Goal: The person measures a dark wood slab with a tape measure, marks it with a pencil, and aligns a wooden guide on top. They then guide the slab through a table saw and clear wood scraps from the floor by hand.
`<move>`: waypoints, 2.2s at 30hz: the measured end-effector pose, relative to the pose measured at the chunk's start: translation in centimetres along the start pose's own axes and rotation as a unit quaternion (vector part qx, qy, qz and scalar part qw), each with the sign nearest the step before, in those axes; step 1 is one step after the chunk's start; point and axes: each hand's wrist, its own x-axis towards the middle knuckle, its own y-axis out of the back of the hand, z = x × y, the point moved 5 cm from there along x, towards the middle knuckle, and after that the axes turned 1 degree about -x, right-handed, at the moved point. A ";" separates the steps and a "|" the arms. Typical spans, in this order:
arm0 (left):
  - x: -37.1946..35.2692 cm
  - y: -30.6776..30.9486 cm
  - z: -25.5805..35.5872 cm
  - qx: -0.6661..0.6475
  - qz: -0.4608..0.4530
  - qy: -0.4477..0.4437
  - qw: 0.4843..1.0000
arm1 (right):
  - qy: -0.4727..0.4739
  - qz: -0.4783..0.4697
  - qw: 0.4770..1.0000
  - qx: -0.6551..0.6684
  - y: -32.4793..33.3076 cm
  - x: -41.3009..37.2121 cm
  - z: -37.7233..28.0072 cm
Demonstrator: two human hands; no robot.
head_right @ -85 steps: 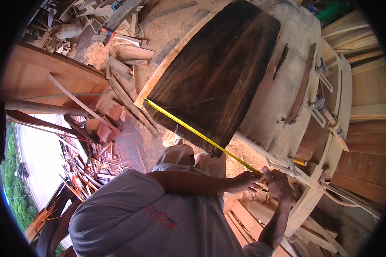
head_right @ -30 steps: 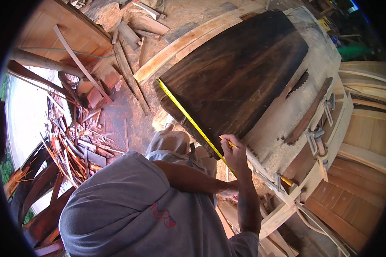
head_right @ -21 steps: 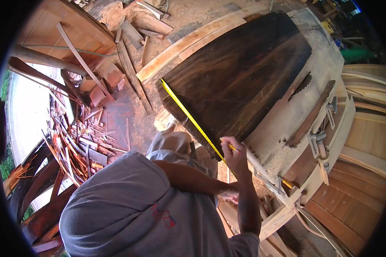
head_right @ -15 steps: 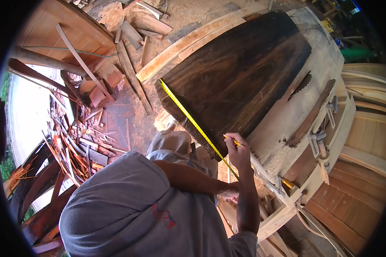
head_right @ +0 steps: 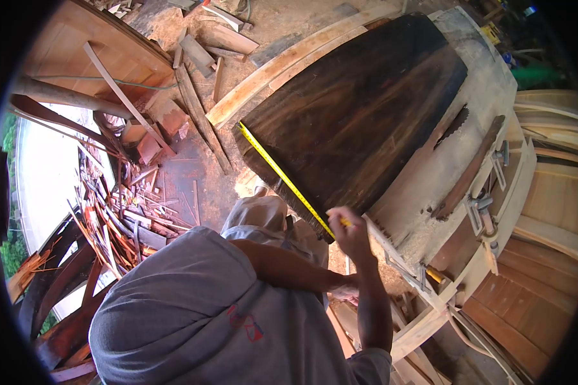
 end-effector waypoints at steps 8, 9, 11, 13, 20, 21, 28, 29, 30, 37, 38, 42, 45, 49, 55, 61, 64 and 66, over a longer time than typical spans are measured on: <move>1.2 0.7 -1.2 -0.016 0.002 -0.014 1.000 | -0.027 0.011 0.999 -0.020 1.2 0.6 0.1; 0.9 0.6 -1.5 -0.014 0.004 -0.004 1.000 | 0.006 0.109 0.994 -0.016 2.8 0.8 3.3; 1.3 0.7 -1.2 -0.005 0.009 0.009 1.000 | -0.060 0.231 0.971 0.030 6.3 0.8 0.0; 0.7 0.8 -1.1 -0.012 0.013 0.036 0.999 | -0.072 0.276 0.956 0.063 8.4 -0.9 -2.0; -1.4 -1.2 0.5 -0.026 0.003 0.026 0.999 | -0.204 0.118 0.947 -0.220 11.2 -13.2 -2.5; -1.9 -1.7 0.9 -0.030 0.012 0.026 0.999 | -0.259 0.094 0.934 -0.227 11.3 -15.4 -1.6; 0.1 -1.0 1.2 0.032 -0.001 -0.045 0.998 | -0.212 0.082 0.955 -0.189 9.8 -19.2 -1.8; -2.7 -2.4 3.7 0.108 0.100 -0.054 0.988 | -0.188 0.103 0.961 -0.176 10.0 -18.8 -2.2; -2.5 -2.4 4.4 0.119 0.114 -0.085 0.983 | -0.170 0.151 0.960 -0.161 10.3 -18.4 -2.9; -8.1 -3.0 12.0 0.199 0.090 -0.306 0.926 | -0.080 0.280 0.944 -0.158 10.4 -15.9 -5.9; -9.3 -2.5 12.5 0.201 0.082 -0.339 0.915 | -0.065 0.258 0.953 -0.144 9.7 -15.3 -6.0; -18.2 2.0 13.5 0.198 0.131 -0.329 0.914 | 0.005 0.184 0.979 -0.085 5.5 -12.2 -9.3; -28.0 5.5 15.3 0.202 0.123 -0.335 0.912 | -0.002 0.215 0.977 -0.006 2.6 -10.9 -8.8; -38.4 13.1 16.9 0.204 0.210 -0.354 0.888 | -0.031 0.228 0.973 0.001 -2.9 -6.4 -11.5; -51.0 22.4 19.5 0.201 0.317 -0.346 0.860 | 0.041 -0.030 0.999 0.007 -19.3 7.5 -18.7; -63.0 29.8 23.1 0.258 0.373 -0.324 0.830 | 0.010 -0.123 0.992 -0.013 -28.5 15.0 -22.3; -65.6 33.8 25.9 0.257 0.352 -0.321 0.841 | -0.041 -0.064 0.997 -0.017 -27.3 17.0 -23.0; -65.9 34.2 29.0 0.276 0.336 -0.303 0.848 | -0.097 -0.027 0.994 -0.030 -26.7 17.8 -22.3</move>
